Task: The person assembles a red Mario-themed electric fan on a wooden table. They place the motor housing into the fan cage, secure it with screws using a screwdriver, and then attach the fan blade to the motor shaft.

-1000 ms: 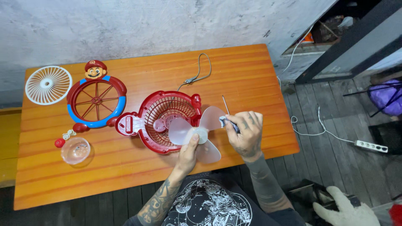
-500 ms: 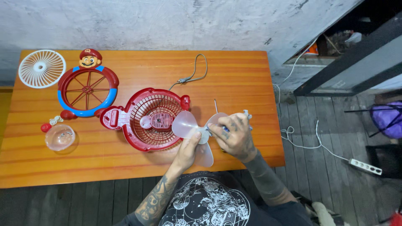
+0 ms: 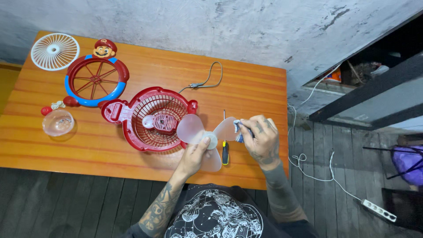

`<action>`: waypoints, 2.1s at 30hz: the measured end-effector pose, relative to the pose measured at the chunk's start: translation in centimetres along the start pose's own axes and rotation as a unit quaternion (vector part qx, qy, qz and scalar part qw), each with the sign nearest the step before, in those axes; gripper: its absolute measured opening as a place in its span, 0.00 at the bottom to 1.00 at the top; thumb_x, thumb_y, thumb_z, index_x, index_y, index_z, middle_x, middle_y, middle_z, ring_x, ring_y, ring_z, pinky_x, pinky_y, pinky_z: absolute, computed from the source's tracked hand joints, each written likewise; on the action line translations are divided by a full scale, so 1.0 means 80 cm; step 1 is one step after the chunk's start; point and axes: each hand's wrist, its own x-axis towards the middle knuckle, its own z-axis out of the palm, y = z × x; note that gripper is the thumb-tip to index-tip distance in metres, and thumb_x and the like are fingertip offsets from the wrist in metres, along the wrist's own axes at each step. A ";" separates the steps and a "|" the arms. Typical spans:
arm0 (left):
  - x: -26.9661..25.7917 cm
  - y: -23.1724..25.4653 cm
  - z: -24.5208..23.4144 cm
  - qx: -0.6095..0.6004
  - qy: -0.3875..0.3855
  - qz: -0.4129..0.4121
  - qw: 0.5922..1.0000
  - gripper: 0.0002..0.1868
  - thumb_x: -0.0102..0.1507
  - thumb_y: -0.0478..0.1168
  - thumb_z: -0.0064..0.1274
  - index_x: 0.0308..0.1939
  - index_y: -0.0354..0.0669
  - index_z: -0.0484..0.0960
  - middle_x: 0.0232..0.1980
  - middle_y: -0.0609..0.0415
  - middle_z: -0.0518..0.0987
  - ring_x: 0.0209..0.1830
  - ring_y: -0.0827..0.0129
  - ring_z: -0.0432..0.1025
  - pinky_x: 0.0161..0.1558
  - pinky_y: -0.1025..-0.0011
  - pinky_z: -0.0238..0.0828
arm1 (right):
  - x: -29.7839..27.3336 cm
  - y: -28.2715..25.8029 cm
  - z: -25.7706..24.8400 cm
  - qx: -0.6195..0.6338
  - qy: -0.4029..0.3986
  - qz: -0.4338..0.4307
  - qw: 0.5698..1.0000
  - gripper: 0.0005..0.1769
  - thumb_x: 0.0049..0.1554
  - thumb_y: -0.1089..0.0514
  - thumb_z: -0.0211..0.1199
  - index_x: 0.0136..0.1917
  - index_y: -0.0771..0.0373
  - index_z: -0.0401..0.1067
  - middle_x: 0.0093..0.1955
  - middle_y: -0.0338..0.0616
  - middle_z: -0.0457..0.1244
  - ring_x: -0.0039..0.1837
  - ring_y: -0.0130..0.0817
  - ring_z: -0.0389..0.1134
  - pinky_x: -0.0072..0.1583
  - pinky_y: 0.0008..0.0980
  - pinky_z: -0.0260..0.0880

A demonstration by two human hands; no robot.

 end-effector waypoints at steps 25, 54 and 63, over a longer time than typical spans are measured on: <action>0.013 0.014 0.010 -0.098 -0.077 -0.038 0.991 0.28 0.71 0.54 0.48 0.63 0.34 0.76 0.55 0.51 0.78 0.54 0.72 0.72 0.56 0.72 0.70 | -0.048 0.069 -0.012 0.269 -0.006 0.072 0.960 0.06 0.59 0.68 0.66 0.49 0.69 0.71 0.45 0.48 0.69 0.44 0.32 0.72 0.47 0.28 0.71; 0.007 -0.015 0.089 -0.129 -0.027 -0.032 0.991 0.22 0.72 0.42 0.48 0.66 0.32 0.73 0.53 0.50 0.82 0.41 0.71 0.78 0.43 0.71 0.77 | -0.005 0.033 -0.028 0.032 -0.035 -0.173 0.984 0.15 0.51 0.58 0.75 0.52 0.52 0.78 0.44 0.35 0.60 0.48 0.35 0.63 0.56 0.42 0.58; 0.000 -0.021 0.092 -0.119 0.039 0.001 0.992 0.21 0.71 0.44 0.48 0.65 0.37 0.73 0.53 0.50 0.83 0.47 0.75 0.77 0.46 0.74 0.76 | -0.004 0.058 -0.027 0.017 0.062 -0.104 0.992 0.13 0.52 0.61 0.77 0.50 0.55 0.76 0.45 0.36 0.61 0.49 0.37 0.63 0.55 0.41 0.57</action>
